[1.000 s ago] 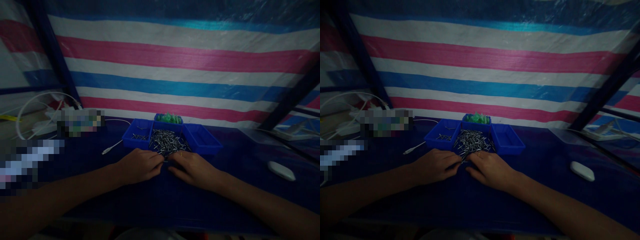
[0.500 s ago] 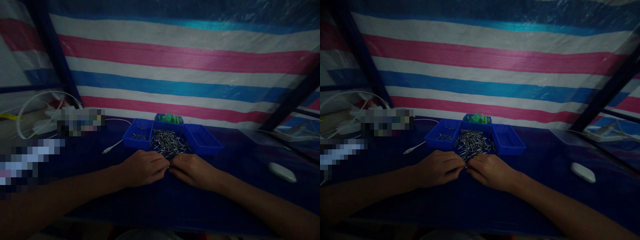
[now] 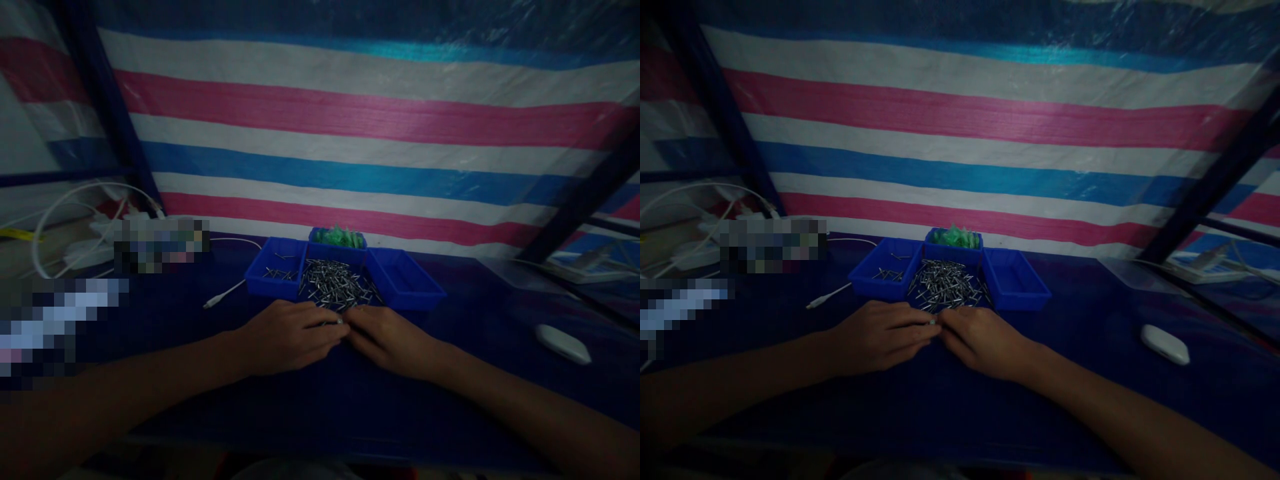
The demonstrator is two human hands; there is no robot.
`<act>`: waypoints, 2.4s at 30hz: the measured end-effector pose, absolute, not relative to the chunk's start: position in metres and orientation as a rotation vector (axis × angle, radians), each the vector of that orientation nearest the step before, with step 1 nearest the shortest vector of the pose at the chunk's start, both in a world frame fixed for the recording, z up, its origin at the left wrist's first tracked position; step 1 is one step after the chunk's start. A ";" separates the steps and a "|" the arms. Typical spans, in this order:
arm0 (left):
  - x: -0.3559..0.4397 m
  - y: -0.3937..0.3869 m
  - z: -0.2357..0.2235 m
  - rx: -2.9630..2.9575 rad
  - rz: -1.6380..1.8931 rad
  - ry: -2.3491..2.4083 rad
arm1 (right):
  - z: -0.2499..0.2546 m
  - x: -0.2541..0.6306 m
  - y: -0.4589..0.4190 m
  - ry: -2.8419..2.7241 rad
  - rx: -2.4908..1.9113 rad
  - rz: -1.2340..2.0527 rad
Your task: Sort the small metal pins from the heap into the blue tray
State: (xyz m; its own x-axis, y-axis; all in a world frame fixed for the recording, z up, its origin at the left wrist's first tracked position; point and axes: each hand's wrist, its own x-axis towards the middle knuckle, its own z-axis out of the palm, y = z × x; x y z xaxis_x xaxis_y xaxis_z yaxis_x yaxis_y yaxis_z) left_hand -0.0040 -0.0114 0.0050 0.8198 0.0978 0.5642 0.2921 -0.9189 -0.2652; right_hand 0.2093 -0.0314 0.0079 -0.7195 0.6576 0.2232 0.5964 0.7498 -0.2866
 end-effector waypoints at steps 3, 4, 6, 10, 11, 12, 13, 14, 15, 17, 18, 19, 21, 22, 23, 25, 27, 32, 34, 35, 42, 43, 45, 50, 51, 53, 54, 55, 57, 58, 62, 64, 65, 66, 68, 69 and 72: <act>-0.004 -0.011 0.003 -2.636 -0.804 -0.301 | 0.007 0.210 -0.031 -2.604 -0.998 0.329; -0.004 -0.011 0.003 -2.635 -0.796 -0.304 | 0.007 0.210 -0.030 -2.595 -0.998 0.340; -0.004 -0.011 0.002 -2.637 -0.778 -0.311 | 0.007 0.210 -0.030 -2.585 -0.998 0.356; -0.004 -0.012 0.002 -2.633 -0.776 -0.314 | 0.007 0.210 -0.031 -2.576 -1.017 0.375; -0.004 -0.012 0.003 -2.631 -0.778 -0.315 | 0.007 0.210 -0.030 -2.576 -1.020 0.375; -0.003 -0.012 0.003 -2.630 -0.776 -0.319 | 0.007 0.209 -0.030 -2.575 -1.021 0.374; -0.003 -0.012 0.003 -2.630 -0.773 -0.322 | 0.007 0.209 -0.030 -2.573 -1.022 0.370; -0.003 -0.012 0.003 -2.630 -0.771 -0.322 | 0.007 0.209 -0.030 -2.569 -1.021 0.363; -0.003 -0.012 0.003 -2.633 -0.769 -0.326 | 0.008 0.209 -0.030 -2.564 -1.022 0.356; -0.003 -0.011 0.003 -2.644 -0.766 -0.341 | 0.008 0.209 -0.030 -2.546 -1.030 0.346; -0.003 -0.011 0.003 -2.653 -0.765 -0.356 | 0.008 0.209 -0.029 -2.535 -1.038 0.345; -0.003 -0.011 0.003 -2.661 -0.768 -0.377 | 0.008 0.210 -0.029 -2.524 -1.052 0.341; -0.004 -0.011 0.004 -2.689 -0.779 -0.443 | 0.009 0.211 -0.029 -2.518 -1.081 0.299; -0.004 -0.010 0.004 -2.707 -0.784 -0.485 | 0.008 0.211 -0.029 -2.532 -1.090 0.251; -0.004 -0.010 0.004 -2.724 -0.784 -0.525 | 0.008 0.212 -0.029 -2.555 -1.096 0.188; -0.004 -0.010 0.005 -2.751 -0.745 -0.574 | 0.007 0.212 -0.029 -2.617 -1.090 0.058; -0.004 -0.009 0.004 -2.753 -0.684 -0.575 | 0.006 0.212 -0.029 -2.671 -1.062 -0.031; -0.004 -0.007 0.001 -2.763 -0.615 -0.577 | 0.004 0.212 -0.030 -2.693 -1.012 -0.095; -0.004 -0.006 0.000 -2.768 -0.603 -0.597 | 0.004 0.212 -0.030 -2.700 -1.014 -0.096; -0.004 -0.006 0.000 -2.772 -0.601 -0.609 | 0.004 0.213 -0.030 -2.712 -1.006 -0.098; -0.004 -0.005 -0.002 -2.806 -0.483 -0.561 | 0.007 0.210 -0.033 -2.732 -0.892 -0.113; -0.004 -0.005 -0.002 -2.800 -0.471 -0.555 | 0.008 0.210 -0.034 -2.722 -0.886 -0.106; -0.004 -0.005 -0.001 -2.796 -0.475 -0.557 | 0.009 0.210 -0.034 -2.703 -0.892 -0.098; -0.003 -0.007 0.002 -2.821 -0.553 -0.567 | 0.007 0.212 -0.032 -2.700 -0.968 -0.117; -0.003 -0.008 0.002 -2.823 -0.549 -0.566 | 0.006 0.213 -0.031 -2.702 -0.969 -0.123; -0.003 -0.008 0.002 -2.826 -0.519 -0.572 | 0.005 0.214 -0.030 -2.693 -0.966 -0.134; -0.003 -0.008 0.002 -2.828 -0.500 -0.581 | 0.006 0.214 -0.030 -2.683 -0.960 -0.136; -0.003 -0.007 0.001 -2.831 -0.483 -0.593 | 0.006 0.214 -0.030 -2.668 -0.952 -0.130; -0.003 -0.006 -0.001 -2.833 -0.467 -0.618 | 0.008 0.213 -0.031 -2.630 -0.922 -0.105; -0.003 -0.006 -0.002 -2.837 -0.464 -0.618 | 0.009 0.213 -0.032 -2.617 -0.895 -0.090; -0.001 -0.004 -0.005 -2.869 -0.438 -0.545 | 0.010 0.210 -0.036 -2.641 -0.755 -0.052; 0.000 -0.004 -0.006 -2.875 -0.426 -0.510 | 0.010 0.209 -0.037 -2.657 -0.722 -0.056; 0.000 -0.004 -0.006 -2.879 -0.429 -0.503 | 0.009 0.209 -0.037 -2.653 -0.724 -0.064; 0.000 -0.004 -0.005 -2.885 -0.433 -0.506 | 0.009 0.209 -0.037 -2.647 -0.730 -0.071; 0.001 -0.005 -0.004 -2.906 -0.451 -0.544 | 0.009 0.209 -0.037 -2.626 -0.757 -0.072; 0.001 -0.005 -0.004 -2.919 -0.466 -0.575 | 0.010 0.210 -0.037 -2.617 -0.773 -0.065; 0.000 -0.005 -0.002 -2.947 -0.542 -0.684 | 0.011 0.211 -0.036 -2.602 -0.837 -0.042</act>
State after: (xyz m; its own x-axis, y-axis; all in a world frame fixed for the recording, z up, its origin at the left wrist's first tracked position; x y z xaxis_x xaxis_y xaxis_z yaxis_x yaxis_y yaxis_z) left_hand 0.0001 -0.0046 -0.0017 0.8388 0.4144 0.3532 0.4384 -0.8987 0.0133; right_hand 0.2113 -0.0356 0.0107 -0.7383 0.5528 0.3865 0.5650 0.8198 -0.0933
